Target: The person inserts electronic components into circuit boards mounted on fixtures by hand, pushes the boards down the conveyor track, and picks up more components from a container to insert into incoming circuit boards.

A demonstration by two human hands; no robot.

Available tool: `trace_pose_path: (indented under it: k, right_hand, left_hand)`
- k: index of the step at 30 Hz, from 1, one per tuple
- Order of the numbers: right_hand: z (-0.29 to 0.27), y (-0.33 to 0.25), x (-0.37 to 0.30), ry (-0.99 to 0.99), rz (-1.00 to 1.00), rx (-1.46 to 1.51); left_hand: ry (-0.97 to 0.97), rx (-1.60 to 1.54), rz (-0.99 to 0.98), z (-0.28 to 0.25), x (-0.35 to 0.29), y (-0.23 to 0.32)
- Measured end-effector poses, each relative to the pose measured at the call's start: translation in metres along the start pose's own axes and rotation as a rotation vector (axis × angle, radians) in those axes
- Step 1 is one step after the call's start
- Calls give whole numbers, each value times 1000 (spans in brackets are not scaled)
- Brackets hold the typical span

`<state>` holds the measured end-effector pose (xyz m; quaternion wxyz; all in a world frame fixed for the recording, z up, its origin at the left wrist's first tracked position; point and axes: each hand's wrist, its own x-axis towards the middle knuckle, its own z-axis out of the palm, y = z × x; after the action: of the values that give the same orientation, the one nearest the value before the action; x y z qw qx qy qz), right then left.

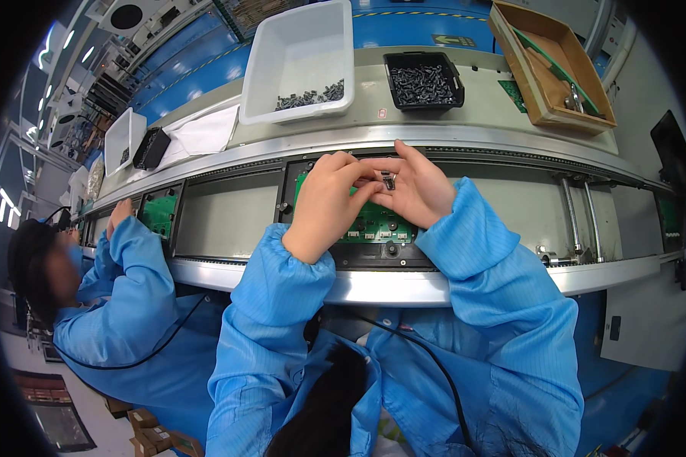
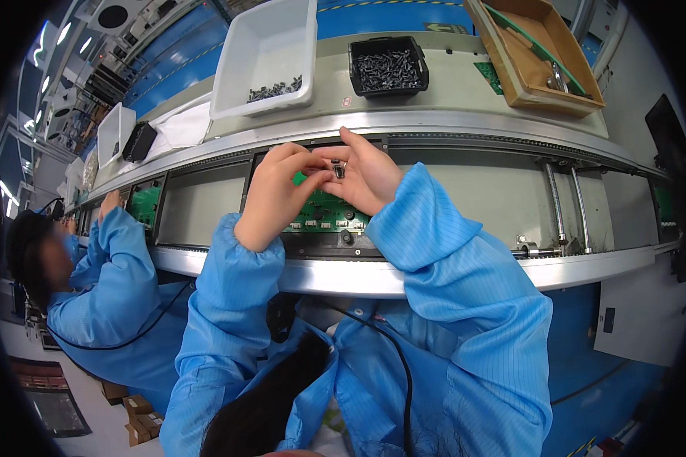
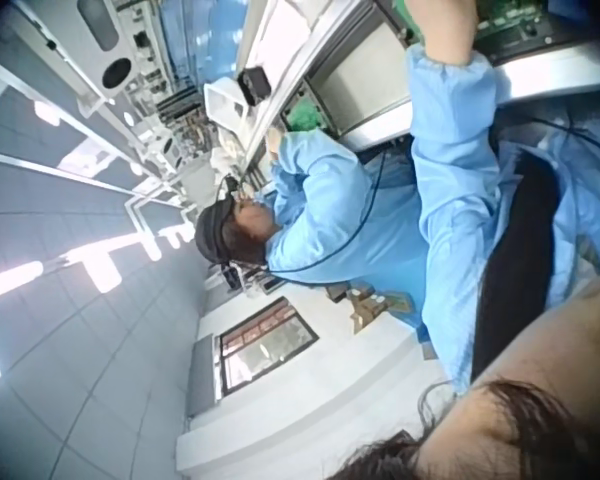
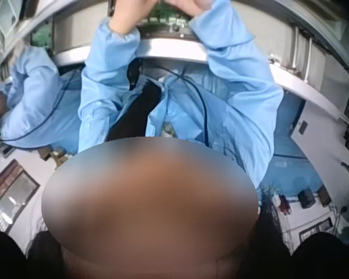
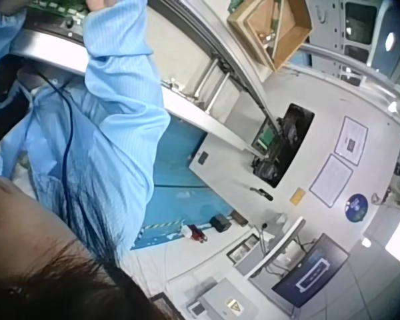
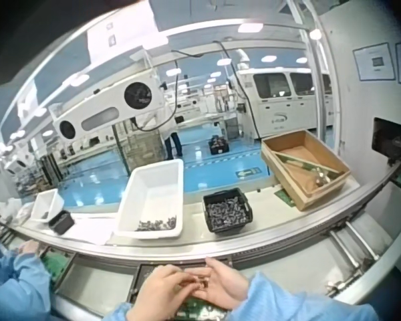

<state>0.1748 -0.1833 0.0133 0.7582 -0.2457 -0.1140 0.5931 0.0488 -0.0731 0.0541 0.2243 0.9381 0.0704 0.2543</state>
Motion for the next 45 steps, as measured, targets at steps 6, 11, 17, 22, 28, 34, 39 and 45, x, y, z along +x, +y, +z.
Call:
trace_pose_path:
  k: [6,11,17,22,28,34,39,45]
  right_hand:
    - [9,-2,-3,106,9,-66]
    - [9,-1,-4,103,44,-88]
    - [17,-13,-6,111,-1,-92]
    - [11,-16,-3,119,-44,-79]
    - [7,-17,0,120,-99,-91]
    - [10,-18,0,142,-105,-94]
    - [10,-18,0,142,-95,-98]
    - [8,-17,1,124,-96,-104]
  left_hand:
    - [72,68,45,-1,-5,-7]
    - [55,40,37,-8,-7,-10]
    - [-24,-78,-76,-45,-26,-40]
    - [-160,-21,-79,-48,-52,-74]
    - [-241,102,13,-40,-57,-80]
    - [-284,154,49,-38,-56,-80]
    - [-302,162,50,-38,-55,-78]
    - [-299,239,91,-37,-54,-74]
